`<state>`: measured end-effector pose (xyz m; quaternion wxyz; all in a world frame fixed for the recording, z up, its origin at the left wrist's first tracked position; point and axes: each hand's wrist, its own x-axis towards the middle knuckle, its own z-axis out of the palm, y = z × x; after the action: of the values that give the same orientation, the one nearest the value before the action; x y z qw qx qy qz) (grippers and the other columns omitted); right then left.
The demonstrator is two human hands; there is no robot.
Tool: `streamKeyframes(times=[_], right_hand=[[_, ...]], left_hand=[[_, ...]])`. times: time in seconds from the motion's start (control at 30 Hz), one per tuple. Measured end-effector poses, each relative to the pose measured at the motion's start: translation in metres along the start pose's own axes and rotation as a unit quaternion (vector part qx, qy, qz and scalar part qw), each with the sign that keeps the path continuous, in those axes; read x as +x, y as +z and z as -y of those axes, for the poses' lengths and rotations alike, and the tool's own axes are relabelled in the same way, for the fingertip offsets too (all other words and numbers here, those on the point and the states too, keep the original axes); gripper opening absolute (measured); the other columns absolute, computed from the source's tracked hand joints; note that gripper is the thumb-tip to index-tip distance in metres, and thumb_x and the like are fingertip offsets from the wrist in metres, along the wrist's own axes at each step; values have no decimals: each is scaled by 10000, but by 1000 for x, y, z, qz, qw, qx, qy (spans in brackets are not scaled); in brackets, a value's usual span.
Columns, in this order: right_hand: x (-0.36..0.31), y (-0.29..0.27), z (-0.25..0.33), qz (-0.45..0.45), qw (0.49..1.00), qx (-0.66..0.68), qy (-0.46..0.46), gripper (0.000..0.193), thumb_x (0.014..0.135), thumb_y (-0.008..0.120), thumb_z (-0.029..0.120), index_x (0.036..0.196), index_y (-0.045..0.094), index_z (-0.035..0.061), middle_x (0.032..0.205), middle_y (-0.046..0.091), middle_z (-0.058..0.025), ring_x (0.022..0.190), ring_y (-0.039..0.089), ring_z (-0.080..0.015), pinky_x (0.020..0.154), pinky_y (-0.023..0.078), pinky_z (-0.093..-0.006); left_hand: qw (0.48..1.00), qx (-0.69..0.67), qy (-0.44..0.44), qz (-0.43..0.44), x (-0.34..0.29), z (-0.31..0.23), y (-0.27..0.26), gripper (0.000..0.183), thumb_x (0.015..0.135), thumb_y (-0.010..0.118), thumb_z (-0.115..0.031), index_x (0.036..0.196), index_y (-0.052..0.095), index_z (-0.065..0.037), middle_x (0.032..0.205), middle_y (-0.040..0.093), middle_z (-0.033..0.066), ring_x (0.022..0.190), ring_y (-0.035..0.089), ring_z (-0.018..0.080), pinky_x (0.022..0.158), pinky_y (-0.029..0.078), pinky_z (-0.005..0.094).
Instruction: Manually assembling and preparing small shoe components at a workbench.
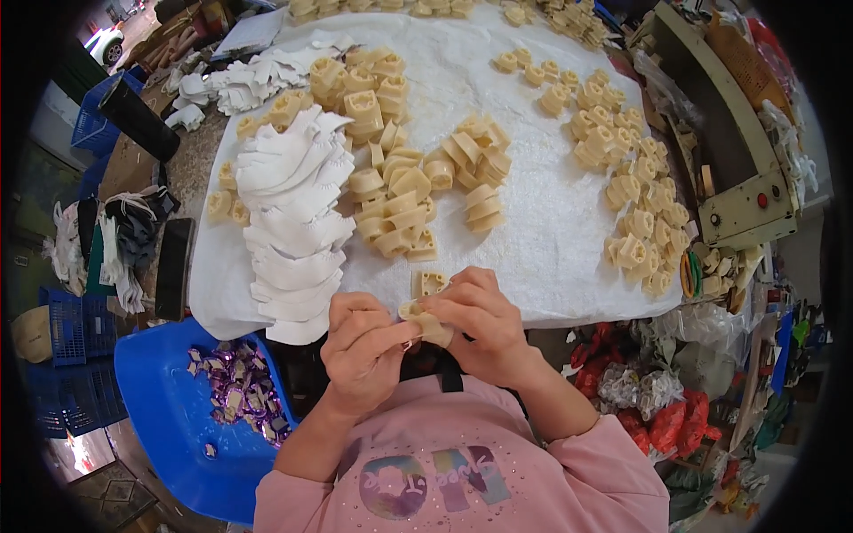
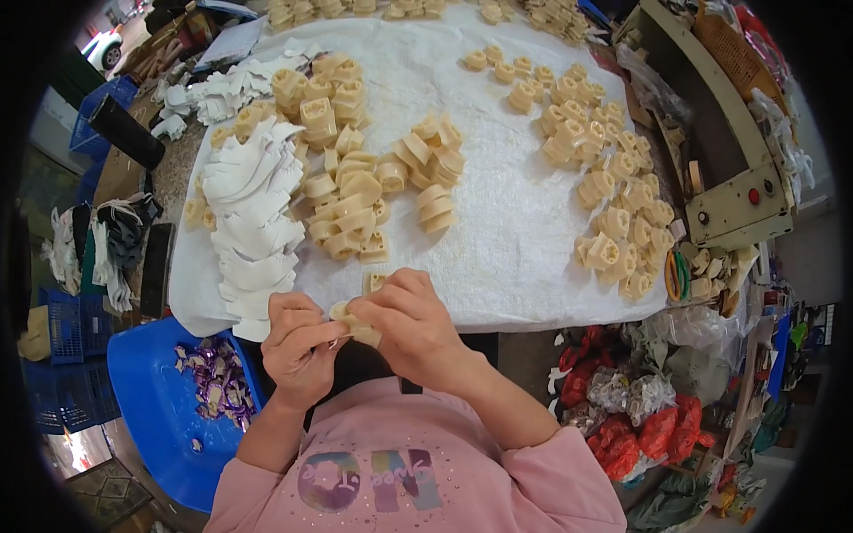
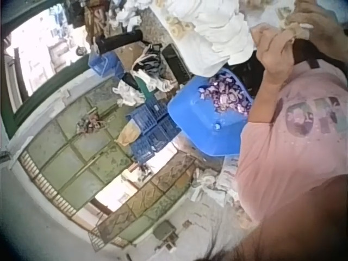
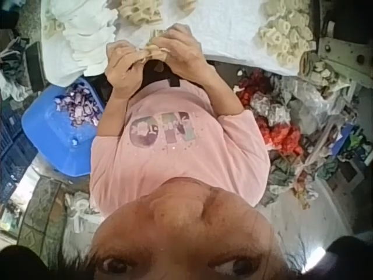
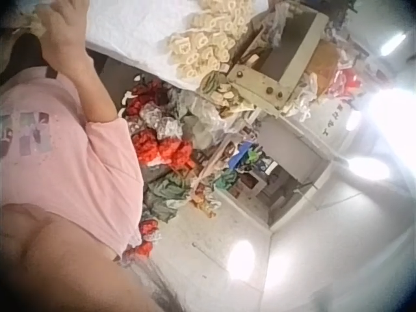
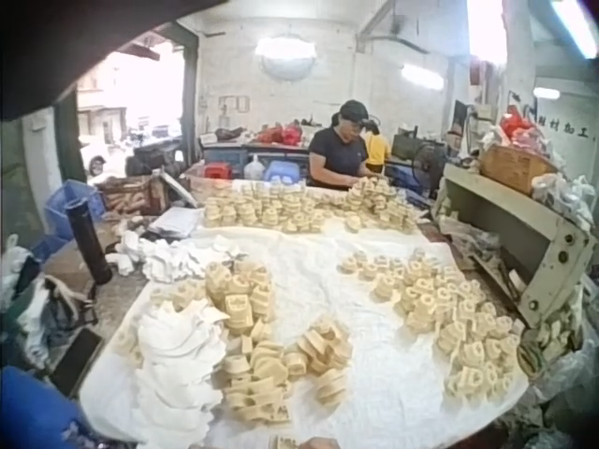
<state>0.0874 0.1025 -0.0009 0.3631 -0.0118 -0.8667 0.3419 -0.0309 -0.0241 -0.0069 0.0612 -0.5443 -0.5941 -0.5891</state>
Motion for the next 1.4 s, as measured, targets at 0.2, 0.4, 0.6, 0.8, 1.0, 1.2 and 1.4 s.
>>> streamKeyframes(times=[0.2,0.4,0.6,0.8,1.0,1.2,1.4], right_hand=[[14,-14,23,6,999,-23,23,336,694,719,71,1007,597,66,984,603,-86,860,529,-285,788,428,-387],[-28,7,16,-58,817,429,380,236,928,565,195,1110,518,54,1033,604,-80,878,574,-122,734,479,-263],[-26,11,20,-149,749,517,388,256,978,465,243,1105,488,23,1059,596,-95,959,593,-143,746,477,-255],[-29,4,26,-114,783,469,392,224,977,421,142,1089,511,-30,1092,587,-143,1002,588,-172,837,501,-303],[-19,2,31,-82,788,477,380,238,976,395,115,1108,512,-45,1162,571,-180,1031,586,-212,878,512,-350],[-17,-3,21,-7,893,291,343,292,971,434,193,1109,537,-42,1047,625,-148,950,619,-162,821,509,-304],[-12,-21,-14,88,809,439,381,386,858,651,169,1167,524,-24,1034,624,-106,976,597,-168,880,468,-317]], left_hand=[[995,-18,-70,-74,-5,18,-14,282,614,683,109,815,645,-85,711,463,25,723,455,215,652,386,296],[989,-111,-75,-68,0,-3,-3,271,678,675,114,848,632,-92,919,467,85,864,451,237,749,423,347],[989,-141,-23,23,-6,-4,3,304,636,645,154,872,591,-29,920,562,138,843,602,292,739,499,361],[994,41,72,66,0,-4,7,240,603,654,69,826,594,5,848,572,127,746,580,255,599,439,320],[981,135,83,111,6,-12,10,176,632,660,17,793,592,0,836,544,107,681,506,224,540,359,314],[988,109,39,98,5,-7,10,219,641,637,99,823,574,-4,851,551,116,703,539,250,556,411,335],[972,-189,-121,71,-7,-1,4,166,786,629,79,790,502,-29,917,580,151,880,622,312,755,524,372]])
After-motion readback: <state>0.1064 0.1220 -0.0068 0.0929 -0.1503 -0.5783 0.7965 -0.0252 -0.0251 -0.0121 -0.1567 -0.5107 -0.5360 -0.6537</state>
